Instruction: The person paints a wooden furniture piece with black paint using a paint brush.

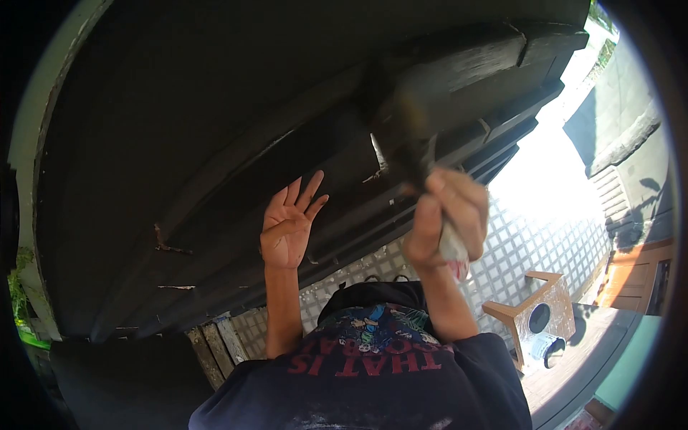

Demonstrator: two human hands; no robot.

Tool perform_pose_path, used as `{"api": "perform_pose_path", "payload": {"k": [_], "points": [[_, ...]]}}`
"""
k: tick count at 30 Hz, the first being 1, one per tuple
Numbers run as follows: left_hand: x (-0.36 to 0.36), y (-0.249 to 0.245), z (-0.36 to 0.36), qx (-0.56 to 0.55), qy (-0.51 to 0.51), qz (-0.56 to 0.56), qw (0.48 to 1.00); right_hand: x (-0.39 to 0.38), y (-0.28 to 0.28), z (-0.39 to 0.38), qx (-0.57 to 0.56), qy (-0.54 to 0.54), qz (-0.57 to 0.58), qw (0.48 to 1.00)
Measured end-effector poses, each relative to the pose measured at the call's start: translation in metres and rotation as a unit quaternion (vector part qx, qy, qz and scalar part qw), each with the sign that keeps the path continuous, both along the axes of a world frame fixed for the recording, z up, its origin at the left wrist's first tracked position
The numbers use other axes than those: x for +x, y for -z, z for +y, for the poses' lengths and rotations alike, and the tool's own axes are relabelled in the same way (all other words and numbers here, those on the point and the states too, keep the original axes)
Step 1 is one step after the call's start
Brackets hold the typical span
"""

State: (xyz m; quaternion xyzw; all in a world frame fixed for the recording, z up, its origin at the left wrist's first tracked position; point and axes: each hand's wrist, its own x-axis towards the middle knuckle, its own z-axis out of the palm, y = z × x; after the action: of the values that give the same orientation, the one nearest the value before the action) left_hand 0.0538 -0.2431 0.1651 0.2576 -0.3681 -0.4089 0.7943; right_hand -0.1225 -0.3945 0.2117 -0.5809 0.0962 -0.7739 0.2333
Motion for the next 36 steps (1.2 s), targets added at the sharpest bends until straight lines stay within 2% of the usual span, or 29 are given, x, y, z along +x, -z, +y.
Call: {"api": "perform_pose_path", "payload": {"k": [3, 5, 8, 9, 10, 13, 17, 20, 24, 27, 30, 32, 34, 36], "points": [[0.005, 0.016, 0.002, -0.028, 0.009, 0.038, 0.999, 0.010, -0.005, 0.020, -0.088, -0.208, 0.041, 0.973], [0.003, 0.007, 0.002, -0.017, 0.002, 0.012, 1.000, 0.019, 0.021, 0.003, -0.064, -0.159, 0.031, 0.985], [0.002, 0.003, 0.002, -0.015, 0.004, -0.001, 1.000, 0.006, 0.030, -0.024, 0.096, -0.106, 0.026, 0.989], [0.002, 0.003, 0.002, -0.016, 0.006, -0.001, 1.000, 0.004, 0.017, -0.026, 0.136, -0.056, -0.006, 0.989], [0.001, 0.002, 0.004, -0.010, 0.004, 0.001, 1.000, -0.005, 0.014, -0.035, 0.179, -0.019, 0.012, 0.984], [0.000, 0.001, 0.003, -0.002, 0.007, 0.008, 1.000, -0.017, 0.012, -0.059, 0.161, 0.107, -0.028, 0.981], [0.005, 0.006, 0.003, -0.012, 0.020, 0.008, 1.000, -0.017, 0.049, -0.044, 0.194, 0.068, -0.008, 0.979], [0.008, 0.001, 0.003, 0.000, 0.019, -0.018, 1.000, 0.001, 0.054, -0.002, 0.109, 0.071, 0.063, 0.990], [0.009, 0.001, 0.002, -0.001, 0.015, -0.041, 0.999, 0.008, 0.040, 0.046, 0.109, -0.040, 0.067, 0.991], [0.012, 0.008, 0.005, 0.043, -0.019, -0.031, 0.998, 0.017, 0.035, 0.062, -0.008, -0.161, 0.046, 0.986], [0.022, 0.021, 0.001, -0.039, 0.026, 0.007, 0.999, 0.019, 0.023, 0.076, -0.077, -0.274, 0.090, 0.954], [0.027, 0.028, 0.000, -0.067, 0.033, 0.003, 0.997, 0.021, 0.017, 0.075, -0.088, -0.277, 0.100, 0.952], [0.025, 0.023, 0.003, -0.014, -0.002, -0.005, 1.000, 0.025, 0.019, 0.065, -0.078, -0.265, 0.076, 0.958], [0.018, 0.013, 0.007, 0.078, -0.057, 0.005, 0.995, 0.021, 0.034, 0.037, -0.121, -0.173, 0.054, 0.976]]}}
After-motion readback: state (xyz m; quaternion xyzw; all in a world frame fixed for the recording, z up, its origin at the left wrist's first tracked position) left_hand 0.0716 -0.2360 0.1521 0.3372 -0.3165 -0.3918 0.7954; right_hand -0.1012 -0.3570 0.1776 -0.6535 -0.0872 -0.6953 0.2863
